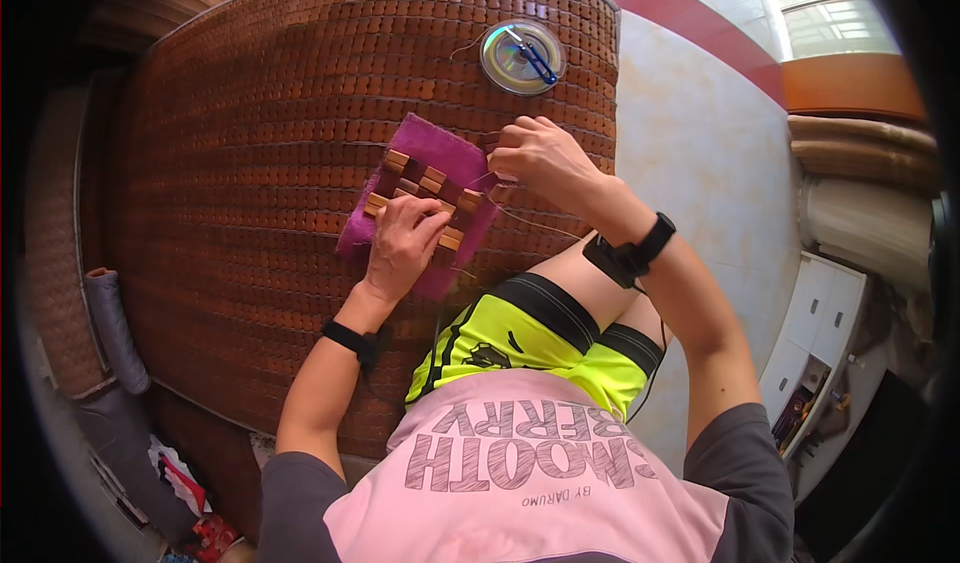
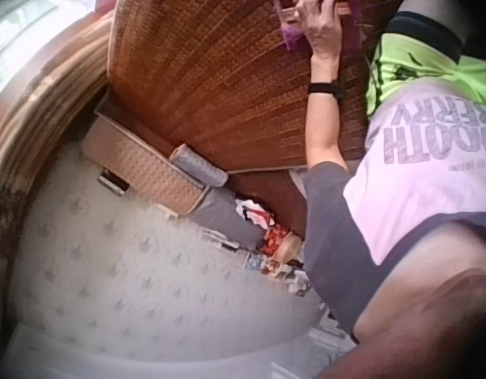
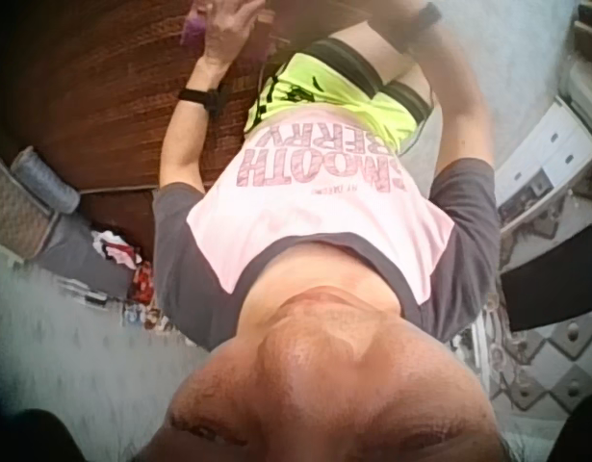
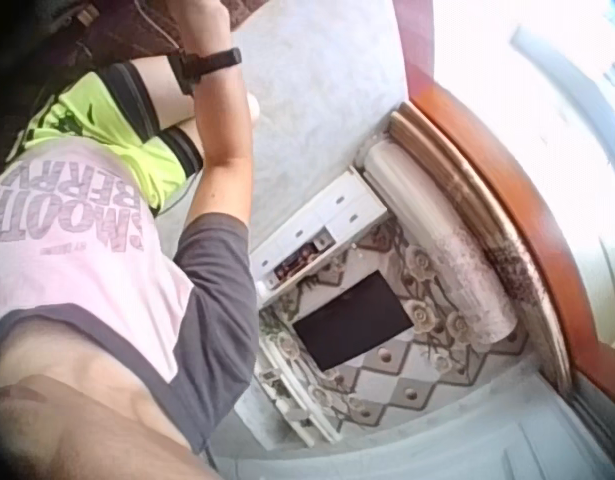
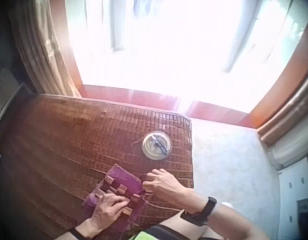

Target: The person threads a string through a grid of wooden tiles placed on a purple cloth. They pull the string through the holes in the tiles by hand, moving sequentially from one tile to the next.

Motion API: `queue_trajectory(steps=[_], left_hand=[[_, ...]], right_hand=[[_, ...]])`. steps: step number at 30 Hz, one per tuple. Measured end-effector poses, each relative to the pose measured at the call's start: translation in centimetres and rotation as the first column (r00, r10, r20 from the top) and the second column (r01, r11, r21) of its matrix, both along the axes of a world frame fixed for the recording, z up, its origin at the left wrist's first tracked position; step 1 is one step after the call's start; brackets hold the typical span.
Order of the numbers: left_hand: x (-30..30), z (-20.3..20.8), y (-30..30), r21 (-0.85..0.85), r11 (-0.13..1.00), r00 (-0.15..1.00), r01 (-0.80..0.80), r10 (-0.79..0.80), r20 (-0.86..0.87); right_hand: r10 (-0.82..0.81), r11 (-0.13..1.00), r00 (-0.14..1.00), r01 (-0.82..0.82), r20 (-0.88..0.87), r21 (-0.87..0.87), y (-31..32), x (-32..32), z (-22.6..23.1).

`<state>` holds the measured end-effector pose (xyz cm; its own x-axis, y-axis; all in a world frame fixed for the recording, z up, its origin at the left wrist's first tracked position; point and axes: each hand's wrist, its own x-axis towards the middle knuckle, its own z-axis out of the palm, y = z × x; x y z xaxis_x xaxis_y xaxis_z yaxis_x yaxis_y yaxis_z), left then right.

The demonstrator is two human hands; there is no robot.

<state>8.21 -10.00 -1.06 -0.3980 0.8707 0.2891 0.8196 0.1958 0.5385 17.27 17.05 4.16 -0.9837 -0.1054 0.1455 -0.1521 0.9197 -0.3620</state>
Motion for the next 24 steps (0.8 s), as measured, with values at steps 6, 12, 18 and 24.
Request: queue_trajectory(steps=[6, 12, 18, 24], left_hand=[[-0.1, -0.6, -1.0, -0.099, 0.988, 0.967, 0.121, -0.14, -0.215], [-0.3, -1.4, -1.2, -0.12, 0.986, 0.96, 0.119, -0.145, -0.241], [-0.3, -1.8, -1.3, -0.116, 0.987, 0.956, 0.111, -0.138, -0.258], [-0.3, -2.1, -1.4, -0.12, 0.986, 0.958, 0.112, -0.139, -0.25]], right_hand=[[0.142, 0.987, 0.987, -0.146, 0.072, 0.059, 0.0, -1.9, -2.9], [0.108, 0.994, 0.994, -0.108, 0.01, -0.002, 0.2, -2.3, -4.1], [0.081, 0.997, 0.996, -0.081, 0.026, 0.01, 0.1, -2.6, -4.6], [0.113, 0.994, 0.988, -0.111, 0.109, -0.026, -0.1, -3.0, -4.4]])
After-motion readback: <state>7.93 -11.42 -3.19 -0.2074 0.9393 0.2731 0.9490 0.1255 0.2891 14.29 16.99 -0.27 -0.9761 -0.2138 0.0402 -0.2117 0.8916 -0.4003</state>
